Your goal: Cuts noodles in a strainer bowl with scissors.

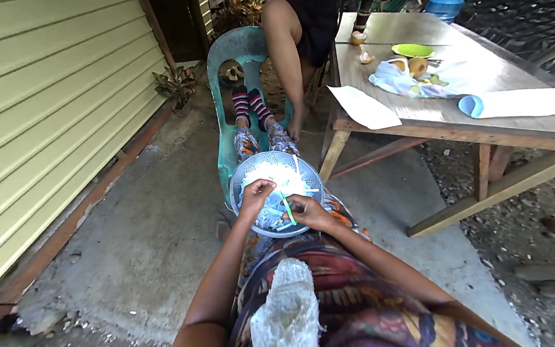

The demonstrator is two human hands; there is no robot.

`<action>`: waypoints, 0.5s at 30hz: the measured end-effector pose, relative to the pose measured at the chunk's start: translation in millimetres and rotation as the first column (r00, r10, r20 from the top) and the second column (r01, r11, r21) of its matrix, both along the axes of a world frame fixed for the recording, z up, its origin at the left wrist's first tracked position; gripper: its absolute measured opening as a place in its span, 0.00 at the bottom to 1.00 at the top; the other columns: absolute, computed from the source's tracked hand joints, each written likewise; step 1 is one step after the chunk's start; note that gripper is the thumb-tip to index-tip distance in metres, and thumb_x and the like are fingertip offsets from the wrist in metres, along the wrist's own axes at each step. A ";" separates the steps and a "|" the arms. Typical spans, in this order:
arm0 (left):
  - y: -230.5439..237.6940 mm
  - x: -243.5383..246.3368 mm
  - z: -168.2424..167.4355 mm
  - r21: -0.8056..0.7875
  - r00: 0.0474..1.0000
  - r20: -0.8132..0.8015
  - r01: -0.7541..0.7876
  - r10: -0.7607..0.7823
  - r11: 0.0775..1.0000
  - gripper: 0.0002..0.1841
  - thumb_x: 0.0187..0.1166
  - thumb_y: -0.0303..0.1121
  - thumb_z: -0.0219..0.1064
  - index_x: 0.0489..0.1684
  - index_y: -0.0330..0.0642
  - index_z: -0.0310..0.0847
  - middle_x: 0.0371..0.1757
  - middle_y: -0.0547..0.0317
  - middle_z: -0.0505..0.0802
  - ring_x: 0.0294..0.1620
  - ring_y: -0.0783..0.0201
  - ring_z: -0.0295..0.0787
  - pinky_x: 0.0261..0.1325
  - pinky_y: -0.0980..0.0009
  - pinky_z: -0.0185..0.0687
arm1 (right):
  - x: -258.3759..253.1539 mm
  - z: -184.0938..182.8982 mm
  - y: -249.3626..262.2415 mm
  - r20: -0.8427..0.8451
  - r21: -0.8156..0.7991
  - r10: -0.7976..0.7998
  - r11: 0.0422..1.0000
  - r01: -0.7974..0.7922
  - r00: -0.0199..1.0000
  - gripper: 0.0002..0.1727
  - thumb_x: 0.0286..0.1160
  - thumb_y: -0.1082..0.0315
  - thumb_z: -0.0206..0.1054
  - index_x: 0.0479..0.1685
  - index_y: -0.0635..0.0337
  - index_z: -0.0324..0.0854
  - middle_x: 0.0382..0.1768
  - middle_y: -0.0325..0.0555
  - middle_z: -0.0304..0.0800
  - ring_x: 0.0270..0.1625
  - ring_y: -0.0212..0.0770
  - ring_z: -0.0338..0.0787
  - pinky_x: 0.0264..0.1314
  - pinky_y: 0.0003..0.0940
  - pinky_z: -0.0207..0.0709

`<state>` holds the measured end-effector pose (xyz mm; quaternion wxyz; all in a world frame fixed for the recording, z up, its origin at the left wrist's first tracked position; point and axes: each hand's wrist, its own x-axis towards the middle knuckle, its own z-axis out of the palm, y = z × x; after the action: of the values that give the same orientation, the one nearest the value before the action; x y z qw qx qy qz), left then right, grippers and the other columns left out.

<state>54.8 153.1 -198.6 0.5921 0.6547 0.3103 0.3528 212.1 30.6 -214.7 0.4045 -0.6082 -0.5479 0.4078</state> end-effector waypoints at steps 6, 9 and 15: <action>-0.2 0.7 -0.7 -0.015 0.999 -0.016 -0.029 0.028 0.999 0.03 0.80 0.22 0.67 0.38 0.31 0.84 0.34 0.61 0.86 0.36 0.73 0.81 0.48 0.73 0.82 | -1.8 1.5 0.3 0.007 -0.004 -0.051 0.999 0.051 0.999 0.22 0.72 0.65 0.76 0.62 0.67 0.82 0.28 0.36 0.85 0.27 0.23 0.79 0.37 0.21 0.76; 0.7 0.8 -1.6 -0.031 0.998 -0.033 -0.050 0.049 0.998 0.03 0.80 0.22 0.66 0.40 0.30 0.84 0.35 0.60 0.86 0.36 0.72 0.81 0.48 0.72 0.82 | -2.0 1.9 0.0 -0.005 0.014 -0.061 0.998 0.061 0.998 0.22 0.75 0.65 0.74 0.63 0.68 0.81 0.30 0.38 0.86 0.28 0.23 0.80 0.38 0.22 0.76; 4.8 2.0 -3.6 0.026 0.983 -0.174 -0.062 0.065 0.998 0.10 0.85 0.31 0.66 0.39 0.30 0.83 0.35 0.58 0.87 0.34 0.72 0.81 0.46 0.72 0.80 | 2.8 -0.1 -3.0 -0.297 0.195 -0.046 0.975 0.107 0.954 0.17 0.80 0.71 0.62 0.63 0.71 0.77 0.35 0.35 0.90 0.38 0.26 0.90 0.51 0.26 0.85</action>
<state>56.7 157.9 -202.2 0.5444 0.6789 0.3783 0.3156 214.8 27.6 -214.8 0.5578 -0.5166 -0.4983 0.4167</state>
